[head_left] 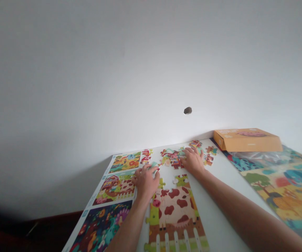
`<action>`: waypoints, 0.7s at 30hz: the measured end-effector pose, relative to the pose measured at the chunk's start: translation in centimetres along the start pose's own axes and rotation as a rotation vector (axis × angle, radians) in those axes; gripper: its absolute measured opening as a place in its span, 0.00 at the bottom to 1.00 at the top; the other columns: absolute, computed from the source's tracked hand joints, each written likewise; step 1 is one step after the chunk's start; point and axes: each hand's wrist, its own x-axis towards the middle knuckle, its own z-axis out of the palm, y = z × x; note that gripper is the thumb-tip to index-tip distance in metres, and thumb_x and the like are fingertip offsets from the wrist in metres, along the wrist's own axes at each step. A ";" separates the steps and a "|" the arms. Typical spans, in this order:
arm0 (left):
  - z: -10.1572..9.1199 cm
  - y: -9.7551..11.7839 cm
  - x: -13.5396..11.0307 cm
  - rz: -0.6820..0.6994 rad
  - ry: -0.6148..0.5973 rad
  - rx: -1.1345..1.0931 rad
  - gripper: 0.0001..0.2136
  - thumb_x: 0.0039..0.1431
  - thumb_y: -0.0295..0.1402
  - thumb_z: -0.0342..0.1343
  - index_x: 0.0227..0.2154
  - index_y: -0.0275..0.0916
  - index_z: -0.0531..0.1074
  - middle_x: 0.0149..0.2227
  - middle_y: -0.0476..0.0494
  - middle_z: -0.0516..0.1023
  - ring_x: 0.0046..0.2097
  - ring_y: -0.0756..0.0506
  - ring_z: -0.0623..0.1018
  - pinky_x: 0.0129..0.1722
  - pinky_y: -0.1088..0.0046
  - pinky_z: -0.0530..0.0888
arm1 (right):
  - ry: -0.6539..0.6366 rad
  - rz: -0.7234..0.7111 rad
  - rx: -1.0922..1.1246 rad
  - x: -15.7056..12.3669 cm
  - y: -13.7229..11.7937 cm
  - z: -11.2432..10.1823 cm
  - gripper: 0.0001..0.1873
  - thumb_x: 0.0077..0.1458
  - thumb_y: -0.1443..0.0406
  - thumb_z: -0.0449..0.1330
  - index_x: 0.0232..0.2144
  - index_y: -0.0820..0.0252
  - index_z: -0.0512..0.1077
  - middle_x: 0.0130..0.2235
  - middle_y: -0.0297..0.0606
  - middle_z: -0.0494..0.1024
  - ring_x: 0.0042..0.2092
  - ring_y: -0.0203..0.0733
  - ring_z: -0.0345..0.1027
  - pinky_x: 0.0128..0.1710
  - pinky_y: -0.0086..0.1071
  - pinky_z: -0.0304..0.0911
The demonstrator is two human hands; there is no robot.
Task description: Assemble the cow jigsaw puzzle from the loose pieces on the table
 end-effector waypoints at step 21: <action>-0.1 0.0 -0.1 0.035 -0.052 0.033 0.13 0.60 0.39 0.54 0.46 0.56 0.79 0.59 0.49 0.73 0.57 0.33 0.68 0.56 0.41 0.62 | 0.004 0.021 -0.017 0.8 1.1 0.8 0.18 0.61 0.61 0.55 0.52 0.53 0.73 0.53 0.43 0.76 0.59 0.56 0.56 0.62 0.61 0.36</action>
